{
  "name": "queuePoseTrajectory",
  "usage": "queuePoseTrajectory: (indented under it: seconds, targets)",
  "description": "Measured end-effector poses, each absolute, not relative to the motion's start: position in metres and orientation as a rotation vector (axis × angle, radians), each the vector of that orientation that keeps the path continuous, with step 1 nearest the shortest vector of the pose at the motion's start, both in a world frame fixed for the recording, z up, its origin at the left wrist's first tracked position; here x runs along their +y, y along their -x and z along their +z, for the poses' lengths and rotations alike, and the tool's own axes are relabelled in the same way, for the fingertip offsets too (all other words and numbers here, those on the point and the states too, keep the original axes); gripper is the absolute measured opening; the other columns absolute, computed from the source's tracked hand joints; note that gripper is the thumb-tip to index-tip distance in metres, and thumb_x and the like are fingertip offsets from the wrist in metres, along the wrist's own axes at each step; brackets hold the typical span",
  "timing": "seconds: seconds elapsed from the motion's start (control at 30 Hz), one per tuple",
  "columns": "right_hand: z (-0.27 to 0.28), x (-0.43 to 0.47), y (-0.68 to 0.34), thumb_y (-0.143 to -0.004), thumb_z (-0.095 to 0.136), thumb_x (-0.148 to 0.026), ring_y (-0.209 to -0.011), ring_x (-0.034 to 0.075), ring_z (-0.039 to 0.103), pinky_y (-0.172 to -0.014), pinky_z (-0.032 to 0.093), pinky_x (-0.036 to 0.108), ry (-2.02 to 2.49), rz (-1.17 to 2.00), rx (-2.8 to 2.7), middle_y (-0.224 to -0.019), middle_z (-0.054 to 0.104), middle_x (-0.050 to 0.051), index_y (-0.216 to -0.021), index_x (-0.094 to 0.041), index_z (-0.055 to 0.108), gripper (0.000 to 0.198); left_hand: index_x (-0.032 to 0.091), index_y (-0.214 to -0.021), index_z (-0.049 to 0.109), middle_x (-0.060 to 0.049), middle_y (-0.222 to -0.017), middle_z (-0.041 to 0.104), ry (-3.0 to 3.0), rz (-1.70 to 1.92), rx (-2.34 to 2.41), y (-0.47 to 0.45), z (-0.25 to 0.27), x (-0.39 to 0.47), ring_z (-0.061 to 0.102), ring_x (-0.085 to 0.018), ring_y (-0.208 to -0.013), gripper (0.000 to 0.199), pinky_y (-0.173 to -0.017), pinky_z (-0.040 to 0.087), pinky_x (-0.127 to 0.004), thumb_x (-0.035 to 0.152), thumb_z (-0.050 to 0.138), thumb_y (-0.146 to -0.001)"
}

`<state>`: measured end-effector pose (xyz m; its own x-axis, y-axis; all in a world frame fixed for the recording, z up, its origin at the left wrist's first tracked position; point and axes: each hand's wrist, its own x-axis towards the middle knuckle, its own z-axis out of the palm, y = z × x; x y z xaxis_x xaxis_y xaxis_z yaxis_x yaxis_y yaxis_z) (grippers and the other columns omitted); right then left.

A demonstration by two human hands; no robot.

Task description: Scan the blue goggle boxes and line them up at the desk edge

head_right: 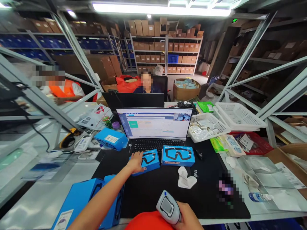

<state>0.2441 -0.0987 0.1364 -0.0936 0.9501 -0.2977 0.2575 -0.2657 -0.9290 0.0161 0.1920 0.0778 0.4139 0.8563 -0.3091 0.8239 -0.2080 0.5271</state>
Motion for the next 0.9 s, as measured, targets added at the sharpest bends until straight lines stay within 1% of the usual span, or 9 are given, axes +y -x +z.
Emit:
queuePoseTrajectory:
  seconds: [0.1, 0.17, 0.27, 0.33, 0.53, 0.63, 0.73, 0.83, 0.9]
  targets:
    - [0.126, -0.095, -0.246, -0.082, 0.075, -0.042, -0.101, 0.034, 0.072, -0.089, 0.057, 0.038, 1.495, 1.387, -1.309, -0.105, 0.08, 0.009, -0.108, -0.014, 0.079, 0.038, 0.003, -0.143, 0.046, -0.034, -0.152, 0.048, -1.738, 0.264, 1.577, 0.0, 0.071, 0.16, 0.036, -0.05, -0.149, 0.103, -0.126, 0.023, -0.062, 0.022, 0.09, -0.052]
    - [0.122, -0.09, -0.245, -0.083, 0.075, -0.046, -0.108, 0.036, 0.071, -0.098, 0.056, 0.044, 1.475, 1.409, -1.261, -0.113, 0.079, 0.012, -0.116, -0.014, 0.077, 0.046, 0.005, -0.139, 0.051, -0.03, -0.145, 0.058, -1.482, 0.381, 1.576, 0.004, 0.065, 0.133, 0.052, -0.043, -0.14, 0.083, -0.12, 0.039, -0.055, 0.031, 0.087, -0.068]
    - [0.12, -0.079, -0.242, -0.084, 0.074, -0.04, -0.12, 0.036, 0.067, -0.11, 0.049, 0.05, 1.411, 1.501, -1.309, -0.125, 0.076, 0.012, -0.127, -0.015, 0.073, 0.049, 0.01, -0.125, 0.063, -0.021, -0.124, 0.074, -1.101, 0.504, 1.452, -0.002, 0.056, 0.096, 0.074, -0.031, -0.112, 0.044, -0.099, 0.06, -0.043, 0.041, 0.066, -0.093]
    - [0.122, -0.072, -0.24, -0.082, 0.073, -0.032, -0.118, 0.035, 0.069, -0.108, 0.051, 0.049, 1.405, 1.535, -1.397, -0.124, 0.076, 0.01, -0.125, -0.016, 0.074, 0.046, 0.009, -0.119, 0.067, -0.021, -0.117, 0.076, -0.909, 0.573, 1.411, -0.007, 0.05, 0.078, 0.077, -0.029, -0.104, 0.039, -0.092, 0.063, -0.042, 0.042, 0.06, -0.098]
    - [0.136, -0.061, -0.238, -0.081, 0.071, -0.027, -0.114, 0.031, 0.07, -0.104, 0.053, 0.042, 1.513, 1.564, -1.531, -0.119, 0.078, 0.005, -0.124, -0.019, 0.075, 0.044, 0.01, -0.112, 0.07, -0.021, -0.116, 0.077, -0.71, 0.737, 1.473, -0.003, 0.038, 0.055, 0.075, -0.033, -0.109, 0.05, -0.095, 0.062, -0.042, 0.038, 0.089, -0.076]
    - [0.146, -0.059, -0.237, -0.079, 0.071, -0.025, -0.106, 0.03, 0.073, -0.097, 0.055, 0.038, 1.511, 1.601, -1.63, -0.111, 0.08, 0.002, -0.116, -0.022, 0.078, 0.038, 0.011, -0.114, 0.069, -0.021, -0.118, 0.076, -0.705, 0.737, 1.5, 0.0, 0.035, 0.05, 0.074, -0.034, -0.11, 0.055, -0.097, 0.061, -0.043, 0.037, 0.092, -0.072]
    - [0.145, -0.063, -0.237, -0.079, 0.072, -0.028, -0.108, 0.031, 0.072, -0.1, 0.054, 0.041, 1.514, 1.571, -1.584, -0.113, 0.079, 0.005, -0.119, -0.019, 0.078, 0.041, 0.011, -0.116, 0.069, -0.021, -0.117, 0.077, -0.706, 0.7, 1.492, 0.004, 0.035, 0.046, 0.074, -0.034, -0.11, 0.058, -0.098, 0.061, -0.044, 0.037, 0.093, -0.07]
    - [0.131, -0.074, -0.243, -0.081, 0.073, -0.038, -0.112, 0.032, 0.069, -0.102, 0.054, 0.044, 1.505, 1.548, -1.459, -0.111, 0.079, 0.008, -0.123, -0.016, 0.075, 0.048, 0.011, -0.113, 0.07, -0.02, -0.111, 0.078, -0.722, 0.626, 1.457, 0.015, 0.038, 0.042, 0.075, -0.036, -0.107, 0.059, -0.096, 0.062, -0.045, 0.037, 0.095, -0.066]
    - [0.117, -0.083, -0.25, -0.082, 0.074, -0.046, -0.101, 0.031, 0.071, -0.093, 0.058, 0.043, 1.543, 1.553, -1.383, -0.097, 0.079, 0.008, -0.122, -0.016, 0.075, 0.05, 0.01, -0.113, 0.07, -0.02, -0.109, 0.079, -0.744, 0.572, 1.455, 0.028, 0.04, 0.037, 0.076, -0.036, -0.105, 0.06, -0.096, 0.062, -0.045, 0.038, 0.095, -0.065]
